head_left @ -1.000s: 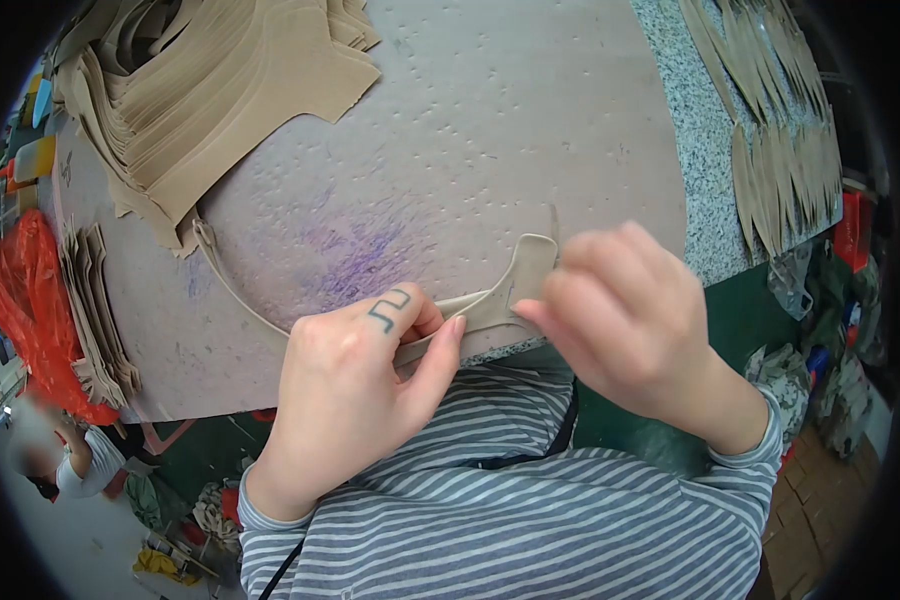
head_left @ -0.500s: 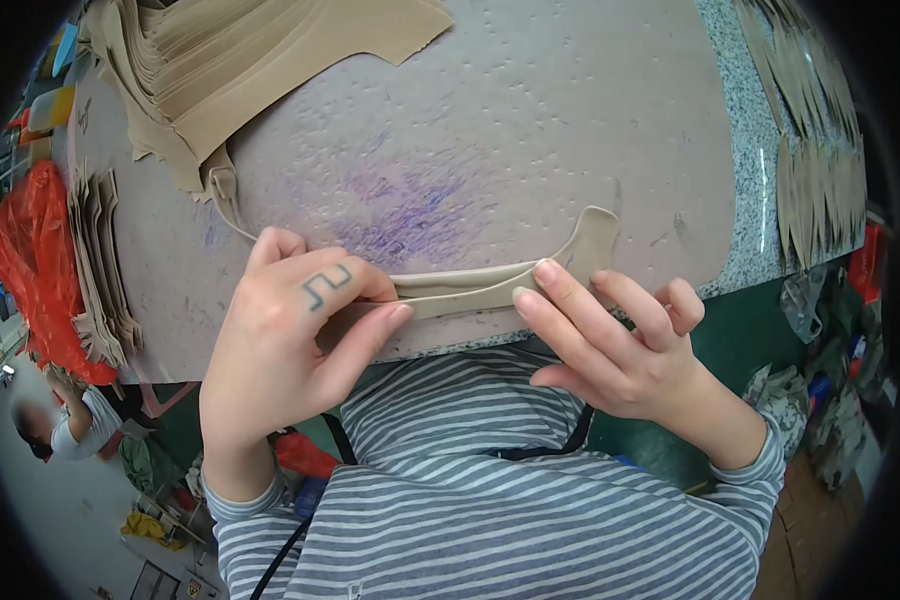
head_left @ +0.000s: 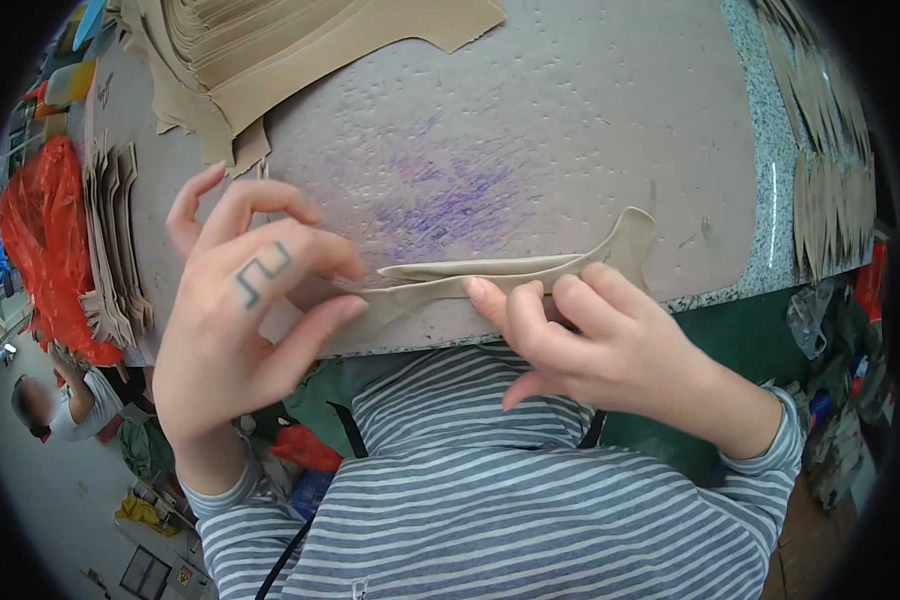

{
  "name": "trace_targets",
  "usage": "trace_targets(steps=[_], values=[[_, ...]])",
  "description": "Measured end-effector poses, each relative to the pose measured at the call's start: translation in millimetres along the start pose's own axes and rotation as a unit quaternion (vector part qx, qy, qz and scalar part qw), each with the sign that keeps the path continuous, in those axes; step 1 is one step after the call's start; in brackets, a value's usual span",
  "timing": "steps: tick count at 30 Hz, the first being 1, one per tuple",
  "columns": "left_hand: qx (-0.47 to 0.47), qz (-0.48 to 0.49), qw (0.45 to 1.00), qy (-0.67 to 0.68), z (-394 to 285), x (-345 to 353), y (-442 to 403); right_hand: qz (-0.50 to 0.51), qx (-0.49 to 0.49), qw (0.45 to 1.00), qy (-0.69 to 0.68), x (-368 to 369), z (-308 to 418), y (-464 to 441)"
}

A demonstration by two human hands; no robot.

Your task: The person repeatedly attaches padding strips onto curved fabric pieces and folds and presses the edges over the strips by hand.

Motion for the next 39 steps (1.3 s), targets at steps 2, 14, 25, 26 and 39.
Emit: trace_targets(steps=[2, 14, 25, 26, 39], values=[[0.015, 0.042, 0.999, 0.026, 9.7, -0.1, -5.6, 0.004, -0.006, 1.0, -0.022, -3.6, -5.4, -5.4], [0.084, -0.106, 0.988, -0.071, 7.4, 19.0, 4.9, 0.003, 0.085, 0.996, -0.022, -2.8, 13.3, -30.5], [0.114, -0.078, 0.988, 0.061, -30.9, 33.5, -27.9, 0.007, 0.243, 0.936, -0.255, -44.9, -32.4, -32.1], [0.118, -0.058, 0.988, 0.085, -31.5, 43.1, -32.4, 0.032, 0.239, 0.935, -0.258, -47.5, -30.4, -34.1], [-0.243, -0.214, 0.919, 0.226, 78.3, -61.6, 134.5, -0.236, -0.185, 0.954, -0.009, 11.3, -109.2, -177.6]])
Point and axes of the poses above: each hand's wrist, its own y-axis away from the middle knuckle, its own x-axis out of the palm, z = x × y, the point moved 3 cm from there along -y, towards the middle knuckle, and after that the axes turned 7 degrees about -y, right-handed, at the moved point
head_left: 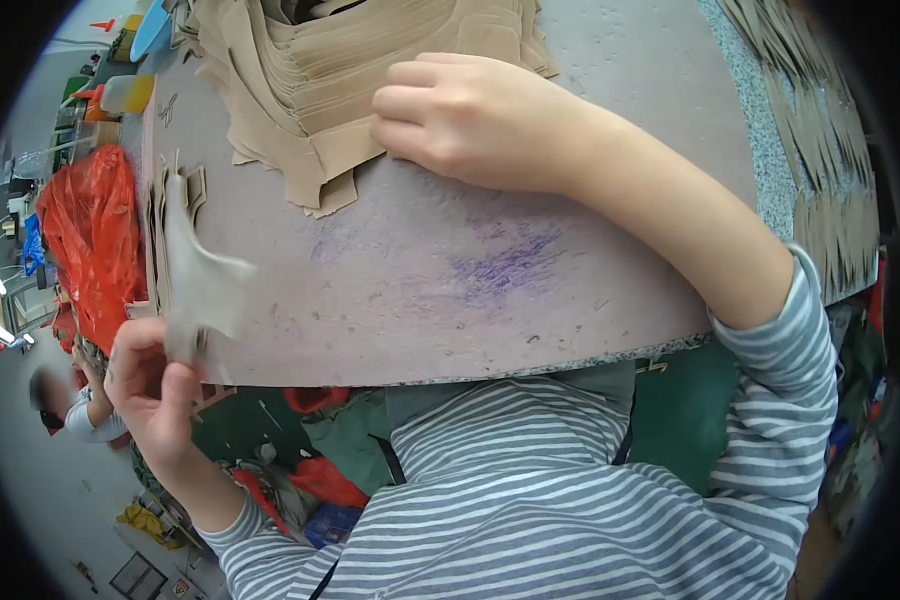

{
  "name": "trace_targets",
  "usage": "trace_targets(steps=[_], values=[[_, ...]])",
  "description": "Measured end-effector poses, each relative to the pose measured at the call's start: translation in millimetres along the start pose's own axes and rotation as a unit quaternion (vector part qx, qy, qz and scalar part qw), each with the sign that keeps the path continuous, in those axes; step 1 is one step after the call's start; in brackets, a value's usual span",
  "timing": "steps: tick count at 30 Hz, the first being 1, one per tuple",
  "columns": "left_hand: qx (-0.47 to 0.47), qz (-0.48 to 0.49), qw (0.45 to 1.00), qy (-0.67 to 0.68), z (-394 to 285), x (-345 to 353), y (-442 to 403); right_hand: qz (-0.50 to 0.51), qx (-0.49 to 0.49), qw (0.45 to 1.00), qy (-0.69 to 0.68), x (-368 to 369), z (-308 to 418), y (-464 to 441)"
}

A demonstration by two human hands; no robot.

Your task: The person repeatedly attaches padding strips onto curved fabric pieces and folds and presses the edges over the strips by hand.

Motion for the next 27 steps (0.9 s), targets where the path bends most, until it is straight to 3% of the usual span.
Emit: trace_targets(steps=[4, 6, 8, 10, 13, 16, 18, 20, 27], values=[[-0.02, -0.048, 0.998, 0.048, 26.4, -4.4, -4.2, 0.056, -0.109, 0.992, 0.029, -11.4, 8.6, -1.9], [-0.029, -0.064, 0.993, 0.097, 45.1, -5.3, -6.4, 0.155, -0.099, 0.98, 0.076, -37.7, 56.3, 5.3], [-0.038, -0.067, 0.987, 0.141, 50.5, 3.5, -9.6, 0.182, -0.065, 0.972, 0.13, -50.6, 111.7, 29.8], [-0.064, -0.051, 0.988, 0.134, 37.5, 23.1, -11.9, 0.278, 0.008, 0.956, 0.096, -71.2, 153.2, 48.9], [-0.101, 0.042, 0.986, 0.126, 1.6, 65.1, -15.5, 0.184, 0.073, 0.979, 0.053, -76.4, 161.5, 77.4], [-0.106, 0.205, 0.969, 0.09, -68.1, 125.6, -17.9, -0.005, 0.242, 0.967, -0.076, -108.9, 164.2, 104.1], [0.013, 0.271, 0.963, 0.01, -88.9, 159.4, -19.9, 0.054, 0.265, 0.963, 0.011, -119.3, 172.9, 128.8], [0.031, 0.306, 0.952, -0.003, -96.2, 182.9, -21.8, 0.114, 0.266, 0.955, 0.063, -122.0, 181.6, 147.5], [-0.035, 0.324, 0.945, -0.016, -90.0, 196.0, -27.4, 0.117, 0.266, 0.95, 0.114, -117.1, 185.9, 160.3]])
Point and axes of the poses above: each hand's wrist, its own y-axis away from the middle knuckle, its own x-axis out of the palm, z = x × y, the point moved 3 cm from there along -y, towards the middle knuckle, and after that the axes turned 7 degrees about -y, right-handed, at the moved point
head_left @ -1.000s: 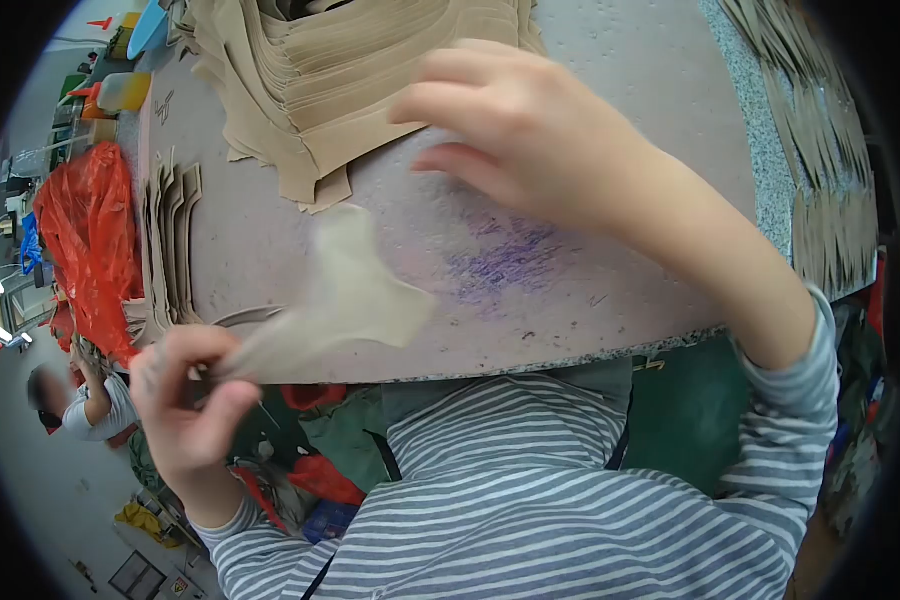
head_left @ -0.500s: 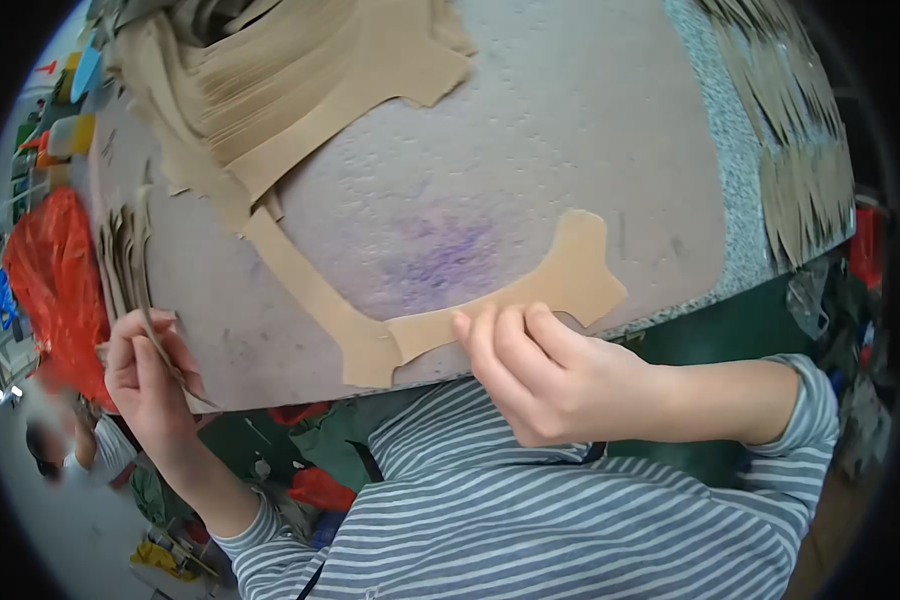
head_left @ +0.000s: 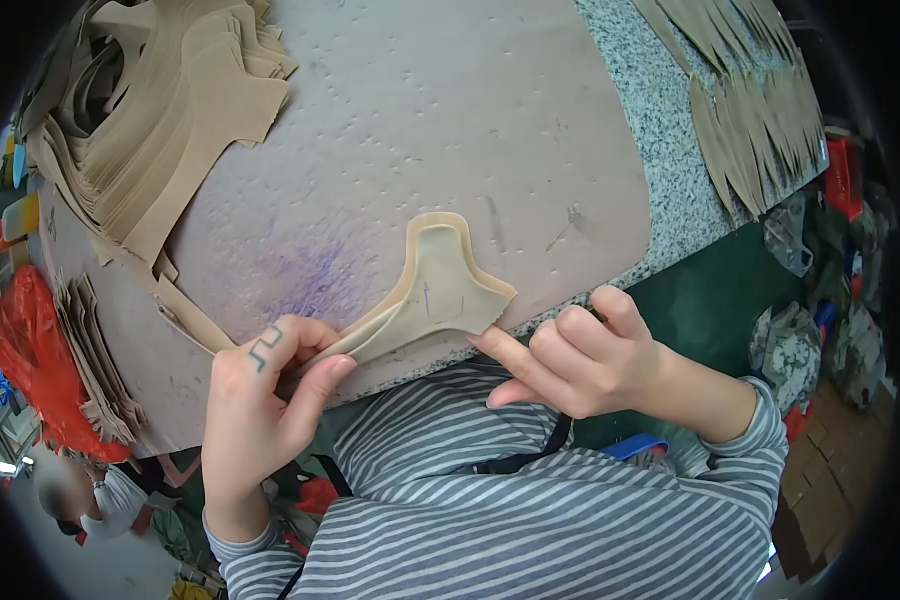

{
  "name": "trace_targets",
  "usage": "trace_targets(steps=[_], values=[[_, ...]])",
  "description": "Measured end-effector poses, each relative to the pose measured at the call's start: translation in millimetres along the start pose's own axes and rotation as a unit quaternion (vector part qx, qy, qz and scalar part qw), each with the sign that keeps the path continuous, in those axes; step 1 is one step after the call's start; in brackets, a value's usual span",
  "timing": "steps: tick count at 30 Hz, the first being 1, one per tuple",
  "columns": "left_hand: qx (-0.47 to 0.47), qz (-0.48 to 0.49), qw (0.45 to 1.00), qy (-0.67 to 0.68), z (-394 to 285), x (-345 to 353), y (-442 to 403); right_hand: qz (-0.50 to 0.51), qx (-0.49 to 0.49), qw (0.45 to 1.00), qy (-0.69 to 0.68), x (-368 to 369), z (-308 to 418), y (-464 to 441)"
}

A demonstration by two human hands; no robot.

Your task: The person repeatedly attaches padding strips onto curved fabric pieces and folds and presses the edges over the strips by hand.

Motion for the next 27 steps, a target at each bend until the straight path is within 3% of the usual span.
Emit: trace_targets(steps=[7, 12, 15, 20, 22, 27], values=[[0.004, 0.014, 1.0, -0.027, -3.4, -2.2, -5.6, -0.037, -0.028, 0.998, 0.033, -0.7, -3.6, 10.9], [-0.018, 0.007, 0.999, -0.041, -10.0, -3.8, -3.2, 0.071, 0.008, 0.997, -0.03, -4.1, -13.8, -18.1], [0.048, -0.113, 0.975, -0.185, -11.8, -26.4, 21.5, 0.077, -0.006, 0.995, -0.057, -1.6, -15.0, -22.6], [0.087, -0.046, 0.98, -0.17, 30.2, -40.6, 18.5, 0.105, -0.091, 0.987, -0.084, -0.6, -21.9, -41.0], [0.094, -0.039, 0.979, -0.174, 30.8, -41.0, 15.9, 0.125, -0.137, 0.982, -0.031, 1.9, -23.2, -47.5], [0.114, -0.032, 0.969, -0.215, 24.7, -36.4, 14.4, 0.243, -0.16, 0.957, 0.001, 6.5, -0.8, -91.2]])
Point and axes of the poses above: each hand's wrist, its own y-axis away from the middle knuckle, its own x-axis out of the palm, z = x × y, the point moved 3 cm from there along -y, towards the middle knuckle, and after that the axes turned 7 degrees about -y, right-handed, at the moved point
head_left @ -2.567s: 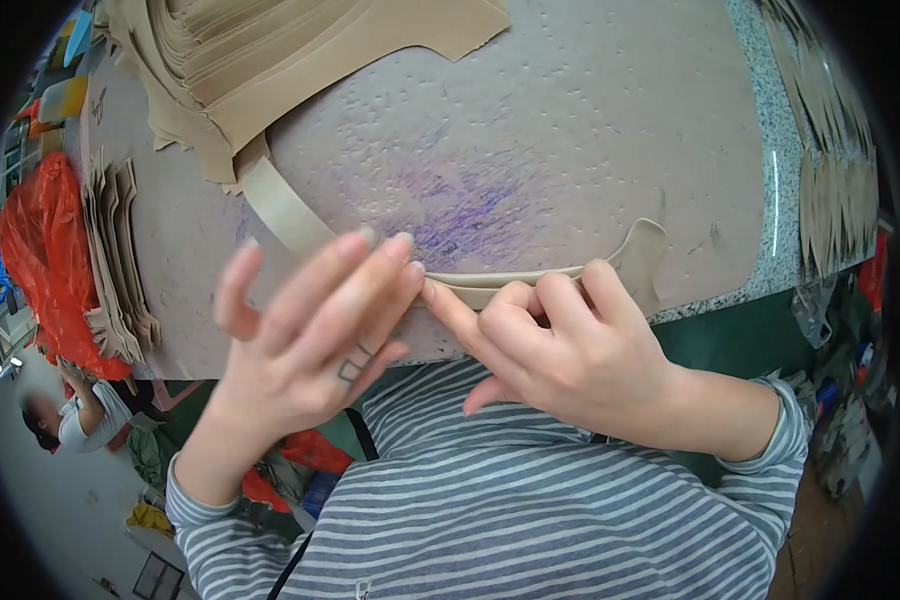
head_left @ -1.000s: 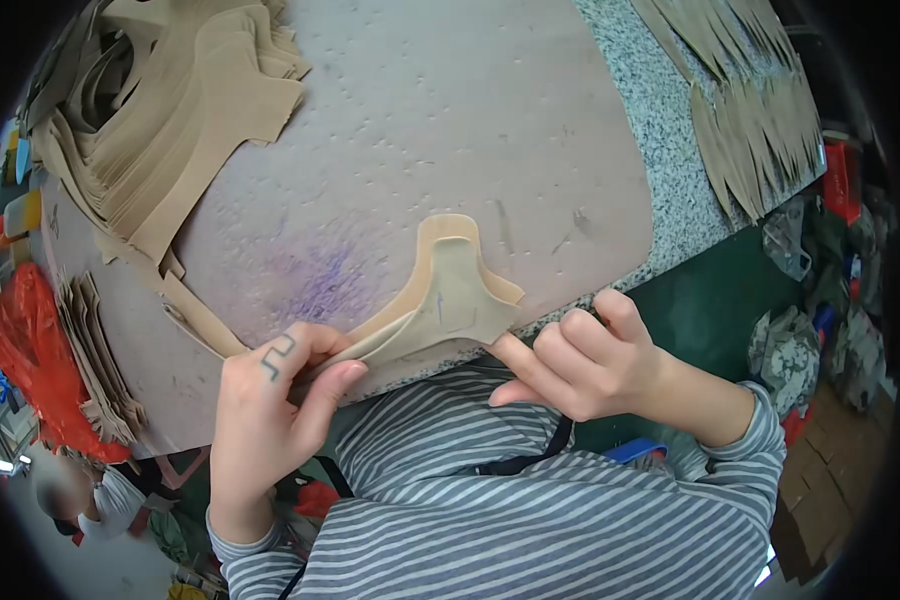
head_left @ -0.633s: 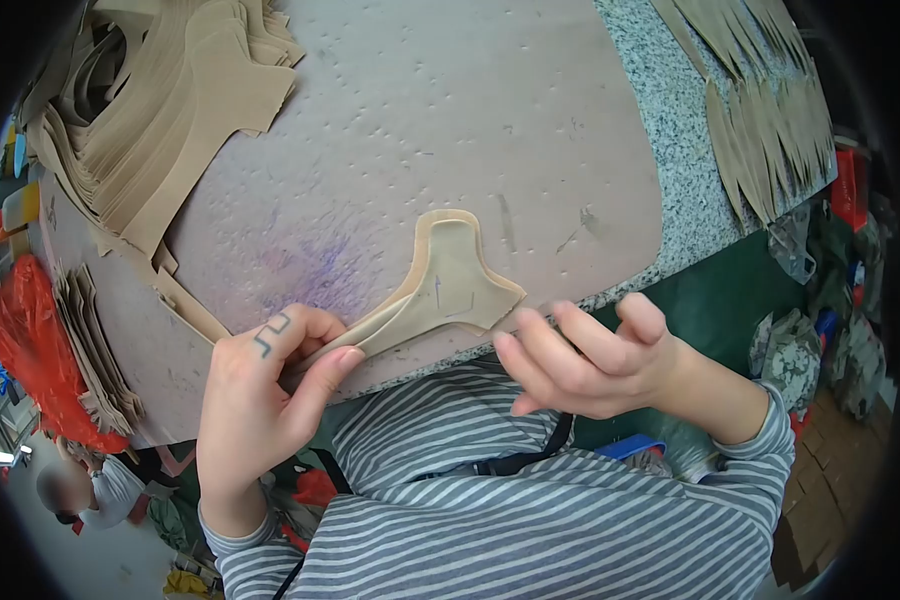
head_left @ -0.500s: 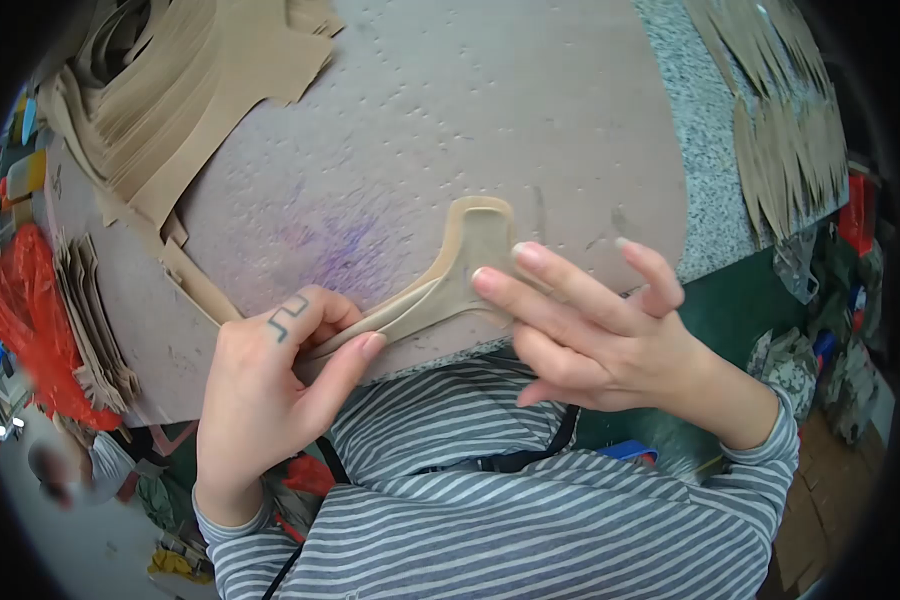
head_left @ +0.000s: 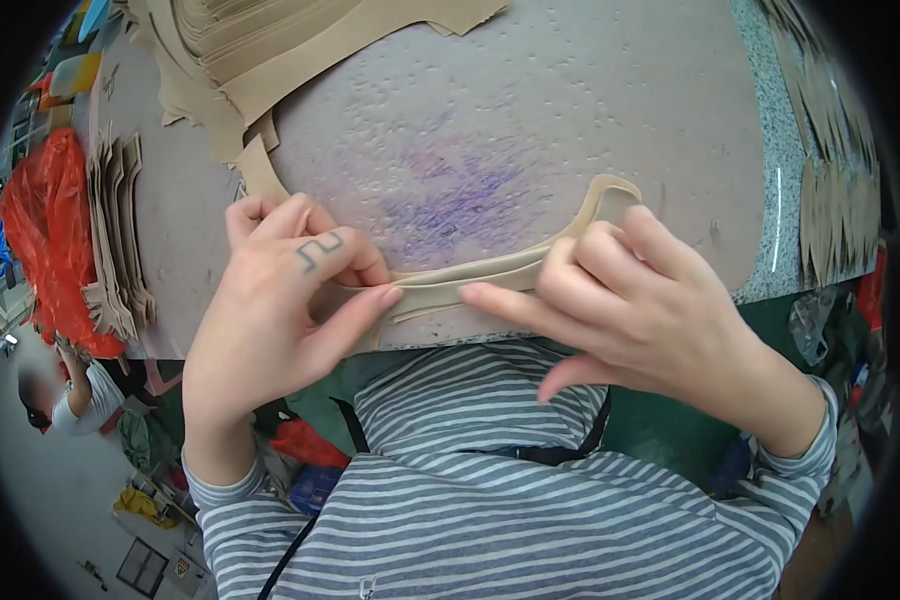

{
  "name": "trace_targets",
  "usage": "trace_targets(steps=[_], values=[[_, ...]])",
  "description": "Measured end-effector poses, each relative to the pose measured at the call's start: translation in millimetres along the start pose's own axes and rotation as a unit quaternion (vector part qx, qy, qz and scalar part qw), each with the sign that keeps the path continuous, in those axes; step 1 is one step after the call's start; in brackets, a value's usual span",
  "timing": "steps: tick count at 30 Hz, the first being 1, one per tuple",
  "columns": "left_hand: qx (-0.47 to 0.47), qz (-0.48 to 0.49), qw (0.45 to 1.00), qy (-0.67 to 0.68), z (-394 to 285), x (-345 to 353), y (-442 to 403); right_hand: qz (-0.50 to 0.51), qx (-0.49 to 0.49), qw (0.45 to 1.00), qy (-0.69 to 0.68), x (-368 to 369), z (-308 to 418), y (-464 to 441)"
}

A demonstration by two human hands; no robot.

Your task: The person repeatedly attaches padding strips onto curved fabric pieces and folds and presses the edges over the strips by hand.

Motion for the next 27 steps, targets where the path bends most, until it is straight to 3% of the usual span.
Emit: trace_targets(steps=[4, 5, 8, 9, 13, 17, 20, 22, 23, 24, 26, 27], values=[[0.018, -0.039, 0.995, -0.095, 2.4, -11.7, 6.8, 0.099, 0.062, 0.993, 0.001, -17.2, 20.6, -26.0], [0.024, -0.054, 0.991, -0.121, 7.0, -22.4, 11.2, 0.047, 0.042, 0.996, 0.07, -14.2, 26.1, -27.0], [0.066, -0.027, 0.983, -0.168, 30.8, -48.8, 17.2, -0.04, -0.017, 0.987, -0.155, 9.1, 35.6, -30.3], [0.087, -0.017, 0.984, -0.156, 39.2, -48.8, 11.9, -0.072, -0.032, 0.988, -0.131, 15.7, 31.2, -30.7], [0.146, 0.005, 0.981, -0.127, 52.9, -43.4, -7.9, -0.039, 0.004, 0.992, -0.122, 4.9, 38.2, -56.1], [0.143, 0.031, 0.981, -0.126, 55.4, -37.0, -17.0, -0.024, 0.059, 0.988, -0.14, -4.7, 47.9, -75.7], [0.109, 0.051, 0.989, -0.087, 52.9, -37.8, -14.9, -0.042, 0.016, 0.982, -0.182, -10.0, 45.5, -71.6], [0.065, 0.05, 0.996, -0.031, 44.1, -29.6, 1.5, -0.175, -0.014, 0.946, -0.273, -7.9, 62.0, -55.6], [0.062, 0.022, 0.998, -0.012, 34.5, -23.3, 8.0, -0.238, 0.007, 0.937, -0.255, -7.3, 72.2, -53.1], [0.054, -0.01, 0.998, 0.002, 29.7, -16.0, 13.0, -0.232, 0.008, 0.955, -0.187, 3.8, 80.8, -51.8], [0.038, -0.013, 0.986, -0.161, 25.5, -27.9, 19.3, -0.219, 0.009, 0.975, -0.047, 24.7, 92.2, -51.9], [0.02, 0.0, 0.994, -0.107, 32.9, -35.7, 21.4, -0.21, 0.018, 0.975, -0.069, 25.2, 93.2, -50.8]])
Point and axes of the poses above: each hand's wrist, its own y-axis away from the middle knuckle, its own x-axis out of the palm, z = x × y, the point moved 3 cm from there along -y, towards the middle knuckle, and after that the axes turned 7 degrees about -y, right-handed, at the moved point
